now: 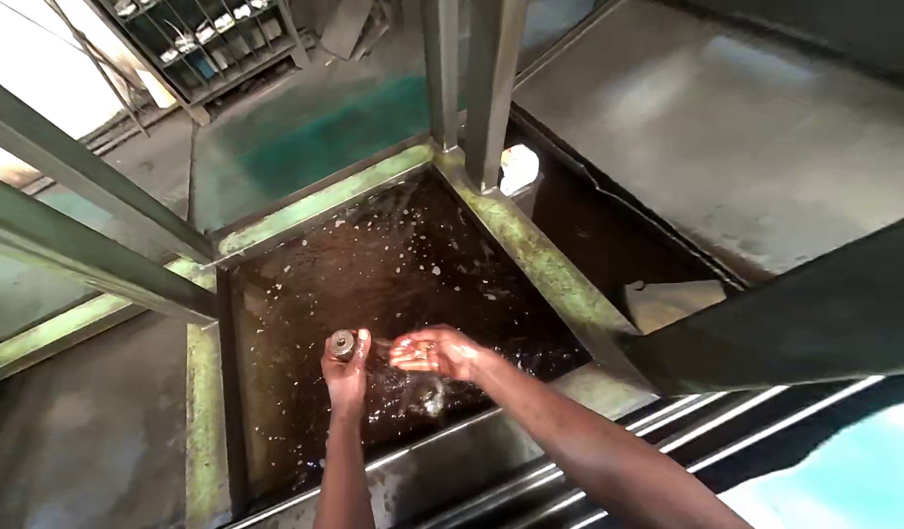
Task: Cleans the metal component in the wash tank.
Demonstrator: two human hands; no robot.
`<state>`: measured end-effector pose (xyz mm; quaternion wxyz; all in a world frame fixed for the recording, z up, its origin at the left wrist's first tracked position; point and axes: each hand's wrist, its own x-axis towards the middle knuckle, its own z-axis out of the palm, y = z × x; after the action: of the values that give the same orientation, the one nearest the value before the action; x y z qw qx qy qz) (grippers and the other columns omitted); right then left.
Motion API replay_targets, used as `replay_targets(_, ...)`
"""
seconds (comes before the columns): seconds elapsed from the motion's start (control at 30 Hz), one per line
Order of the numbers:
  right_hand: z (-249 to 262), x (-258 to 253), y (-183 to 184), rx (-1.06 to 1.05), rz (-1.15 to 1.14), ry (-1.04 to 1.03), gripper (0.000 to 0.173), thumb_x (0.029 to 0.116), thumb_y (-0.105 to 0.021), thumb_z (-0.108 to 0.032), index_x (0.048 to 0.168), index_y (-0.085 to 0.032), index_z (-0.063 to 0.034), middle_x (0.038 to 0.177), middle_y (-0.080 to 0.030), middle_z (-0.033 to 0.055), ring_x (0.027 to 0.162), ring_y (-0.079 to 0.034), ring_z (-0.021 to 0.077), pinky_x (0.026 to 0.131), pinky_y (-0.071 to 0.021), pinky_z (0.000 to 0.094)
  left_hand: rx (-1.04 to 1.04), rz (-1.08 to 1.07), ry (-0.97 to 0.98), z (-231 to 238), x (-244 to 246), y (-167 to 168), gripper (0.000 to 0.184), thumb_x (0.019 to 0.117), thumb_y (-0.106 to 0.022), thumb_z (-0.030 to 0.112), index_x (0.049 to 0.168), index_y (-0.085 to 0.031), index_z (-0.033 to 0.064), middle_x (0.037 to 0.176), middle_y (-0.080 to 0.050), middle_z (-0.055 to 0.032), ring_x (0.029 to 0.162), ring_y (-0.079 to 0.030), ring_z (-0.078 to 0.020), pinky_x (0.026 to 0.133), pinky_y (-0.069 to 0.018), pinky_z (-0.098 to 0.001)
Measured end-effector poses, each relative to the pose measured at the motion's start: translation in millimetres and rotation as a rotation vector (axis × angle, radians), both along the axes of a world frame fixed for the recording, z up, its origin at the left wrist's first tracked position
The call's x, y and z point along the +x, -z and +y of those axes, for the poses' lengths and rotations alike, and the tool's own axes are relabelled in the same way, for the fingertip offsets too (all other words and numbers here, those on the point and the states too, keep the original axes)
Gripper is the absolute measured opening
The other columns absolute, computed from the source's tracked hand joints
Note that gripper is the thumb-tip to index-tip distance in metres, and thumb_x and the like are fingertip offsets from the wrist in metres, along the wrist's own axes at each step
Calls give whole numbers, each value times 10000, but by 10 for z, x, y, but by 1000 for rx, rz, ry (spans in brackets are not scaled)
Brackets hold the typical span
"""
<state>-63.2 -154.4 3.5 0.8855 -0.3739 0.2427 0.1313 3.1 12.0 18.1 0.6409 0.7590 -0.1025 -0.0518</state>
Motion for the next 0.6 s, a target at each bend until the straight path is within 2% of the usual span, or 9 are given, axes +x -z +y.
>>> replay_targets(0.1, 28, 80, -527, -217, -257, -119, 328, 1106, -361, -94, 1133, -657, 45, 1006, -742, 71, 909, -721, 113, 881, -584, 289, -48, 91, 12, -40, -49, -77, 221, 997, -609, 131, 1201, -608, 46, 1016, -676, 16, 913, -651, -34, 854, -558, -252)
replay_targets(0.2, -231, 62, -230, -587, -252, -34, 300, 1082, -447, -78, 1204, -653, 102, 1155, -705, 173, 1044, -674, 157, 988, -522, 330, -73, 55, 42, -31, -25, -35, 214, 952, -615, 78, 1163, -623, 42, 1040, -685, 2, 955, -657, -53, 871, -562, -266)
replay_targets(0.27, -522, -35, 217, -834, 41, 38, 291, 1042, -582, -146, 1221, -666, 67, 1177, -692, 231, 1091, -669, 298, 999, -518, 477, -56, 3, 45, 27, 12, -5, 248, 953, -646, 50, 1198, -627, 11, 1080, -695, -8, 981, -659, -44, 892, -557, -248)
replay_targets(0.33, -812, -276, 580, -1028, 396, -15, 403, 1012, -649, -271, 1266, -646, 42, 1250, -649, 300, 1188, -621, 453, 1004, -477, 643, -13, -53, 6, 71, 30, -1, 291, 913, -697, 36, 1196, -650, -12, 1067, -703, -9, 941, -659, -14, 861, -554, -211)
replay_targets(0.4, -977, -548, 824, -1157, 658, -101, 466, 1004, -642, -342, 1246, -644, 55, 1303, -615, 327, 1235, -590, 500, 988, -471, 681, 30, -60, -9, 100, 26, -42, 306, 905, -708, 26, 1197, -644, -38, 1074, -700, -30, 939, -652, -13, 866, -543, -204)
replay_targets(0.47, -997, -726, 1015, -1159, 786, -121, 497, 990, -658, -335, 1299, -614, 53, 1358, -582, 329, 1275, -569, 490, 1005, -472, 665, 28, -34, -20, 101, -4, -74, 254, 950, -666, 41, 1188, -631, -37, 1095, -692, -29, 990, -641, -12, 913, -526, -205)
replay_targets(0.53, -840, -695, 1159, -1005, 745, -40, 415, 1011, -643, -277, 1287, -632, 32, 1241, -656, 258, 1127, -657, 368, 930, -536, 546, 6, 28, -102, 69, -36, -116, 189, 981, -652, 92, 1143, -643, -5, 1060, -688, -1, 987, -630, -9, 914, -519, -214)
replay_targets(0.57, -695, -594, 1180, -821, 659, 60, 298, 1042, -595, -231, 1207, -644, 13, 1042, -676, 178, 898, -673, 258, 771, -567, 424, -5, 66, -130, 57, -32, -128, 192, 995, -646, 125, 1145, -642, 6, 1077, -674, -8, 1004, -617, -30, 922, -511, -241)
replay_targets(0.6, -515, -454, 1084, -570, 541, 139, 221, 1071, -511, -206, 1097, -623, -17, 852, -630, 88, 702, -620, 163, 623, -537, 316, -16, 95, -144, 56, -20, -122, 201, 1000, -641, 145, 1153, -641, 14, 1107, -664, -21, 1031, -608, -57, 934, -507, -274)
